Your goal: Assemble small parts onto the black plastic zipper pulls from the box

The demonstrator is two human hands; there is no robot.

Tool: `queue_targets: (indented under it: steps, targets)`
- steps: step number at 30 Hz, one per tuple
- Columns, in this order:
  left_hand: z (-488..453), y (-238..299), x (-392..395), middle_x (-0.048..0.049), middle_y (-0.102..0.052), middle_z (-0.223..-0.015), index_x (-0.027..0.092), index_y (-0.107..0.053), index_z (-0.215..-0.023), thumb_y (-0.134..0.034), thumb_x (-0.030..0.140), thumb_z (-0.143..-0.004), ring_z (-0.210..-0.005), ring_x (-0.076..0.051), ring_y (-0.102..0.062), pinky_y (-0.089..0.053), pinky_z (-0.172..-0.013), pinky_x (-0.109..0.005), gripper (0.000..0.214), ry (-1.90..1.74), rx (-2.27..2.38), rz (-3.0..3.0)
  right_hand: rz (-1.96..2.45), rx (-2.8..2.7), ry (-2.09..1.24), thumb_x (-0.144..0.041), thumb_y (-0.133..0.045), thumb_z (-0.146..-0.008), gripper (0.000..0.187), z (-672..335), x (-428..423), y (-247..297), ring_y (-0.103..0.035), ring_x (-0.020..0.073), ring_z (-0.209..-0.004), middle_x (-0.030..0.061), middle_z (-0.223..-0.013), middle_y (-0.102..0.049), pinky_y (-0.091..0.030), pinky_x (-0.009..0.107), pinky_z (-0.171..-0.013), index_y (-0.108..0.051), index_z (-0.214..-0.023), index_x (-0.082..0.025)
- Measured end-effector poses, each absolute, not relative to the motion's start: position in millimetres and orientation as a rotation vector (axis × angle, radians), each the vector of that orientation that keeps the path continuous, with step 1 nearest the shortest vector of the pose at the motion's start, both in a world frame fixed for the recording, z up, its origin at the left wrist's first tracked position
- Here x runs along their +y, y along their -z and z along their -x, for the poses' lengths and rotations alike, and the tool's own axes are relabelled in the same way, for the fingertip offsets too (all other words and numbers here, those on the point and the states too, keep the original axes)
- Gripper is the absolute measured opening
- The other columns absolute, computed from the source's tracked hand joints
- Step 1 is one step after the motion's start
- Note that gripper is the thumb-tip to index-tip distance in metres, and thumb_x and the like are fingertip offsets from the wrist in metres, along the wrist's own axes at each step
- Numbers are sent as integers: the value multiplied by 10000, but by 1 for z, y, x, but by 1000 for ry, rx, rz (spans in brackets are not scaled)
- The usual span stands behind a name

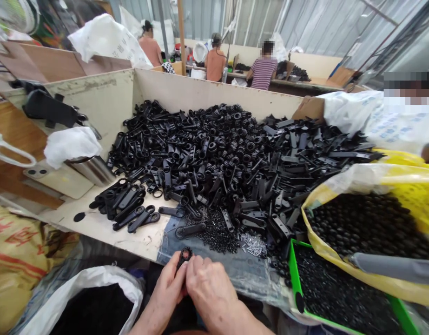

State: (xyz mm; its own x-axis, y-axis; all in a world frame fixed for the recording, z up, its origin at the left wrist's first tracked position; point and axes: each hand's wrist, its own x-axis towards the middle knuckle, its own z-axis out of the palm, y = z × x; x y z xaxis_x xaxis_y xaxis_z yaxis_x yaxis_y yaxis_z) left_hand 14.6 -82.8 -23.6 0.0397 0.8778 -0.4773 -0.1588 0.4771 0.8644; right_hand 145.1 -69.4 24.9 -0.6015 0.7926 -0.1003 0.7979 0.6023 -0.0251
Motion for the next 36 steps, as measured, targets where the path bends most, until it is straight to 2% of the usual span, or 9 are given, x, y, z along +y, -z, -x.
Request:
queue_targets:
  steps: [5,8,11,14,21,26,29,33,36]
  targets:
    - [-7,21,-74,-76,-796,-1012,239,-718,-1040,-678,479,-822,-1034,-310,-694,-519,-885,-345,327,-851,1412,-1158,-1458,2628,144,-81,-714,-775,126,-143,-71,-53,-712,237,-607,107,-749,-747,-468,286,-442,-702,-896,-111]
    - [4,17,-61,-27,-748,-735,240,-710,-998,-725,479,-770,-752,-254,-698,-506,-659,-282,331,-935,1535,-1195,-1617,2569,207,-141,-710,-805,91,-168,-77,-68,-715,211,-559,45,-732,-754,-458,275,-455,-691,-890,-168]
    - [13,7,-51,91,-462,-441,209,-660,-980,-721,569,-747,-404,-119,-417,-294,-414,-201,433,-957,1438,-987,-1984,2606,280,-235,-628,-949,173,-202,-76,-77,-756,193,-737,16,-879,-773,-506,258,-622,-666,-1118,-232]
    - [8,-3,-48,128,-384,-437,181,-625,-982,-722,616,-740,-373,-54,-233,-152,-396,-162,507,-951,1316,-772,-2169,2554,221,-288,-621,-987,208,-222,-53,-73,-739,177,-831,29,-1020,-727,-508,254,-701,-631,-1189,-240]
    - [-13,-4,-44,34,-633,-588,188,-637,-1103,-793,621,-698,-450,-99,-494,-324,-430,-186,613,-1105,1116,-659,-2242,2409,234,-111,-638,-910,92,-232,-6,-52,-738,211,-810,60,-914,-740,-508,270,-698,-681,-924,-191]
    - [-14,-3,-35,8,-696,-669,203,-622,-1087,-864,539,-633,-539,-143,-590,-352,-447,-207,614,-1158,1103,-580,-2403,2504,480,-139,-536,-938,233,-247,-18,-55,-729,205,-883,62,-990,-769,-527,296,-796,-749,-1010,-199]
    - [-27,-11,-40,-29,-741,-797,204,-602,-1148,-853,535,-672,-638,-157,-636,-410,-498,-218,631,-1175,1079,-563,-2506,2512,1006,-335,-517,-987,296,-233,-40,-42,-639,133,-610,17,-777,-727,-496,216,-580,-770,-987,-181]
    - [-43,-22,-52,-17,-748,-892,242,-560,-1254,-873,490,-679,-737,-160,-661,-494,-638,-239,701,-1163,1026,-503,-2213,1818,2724,-694,-692,-792,569,-194,-72,-5,-255,41,-355,-99,-476,-414,-255,160,-359,-763,-960,-156]
    - [-45,-21,-56,5,-742,-947,267,-593,-1196,-913,427,-626,-835,-173,-676,-516,-731,-244,674,-1211,1083,-415,-2334,2085,2582,-730,-634,-823,575,-176,-86,11,-352,56,-381,-32,-610,-553,-329,174,-359,-758,-931,-179]
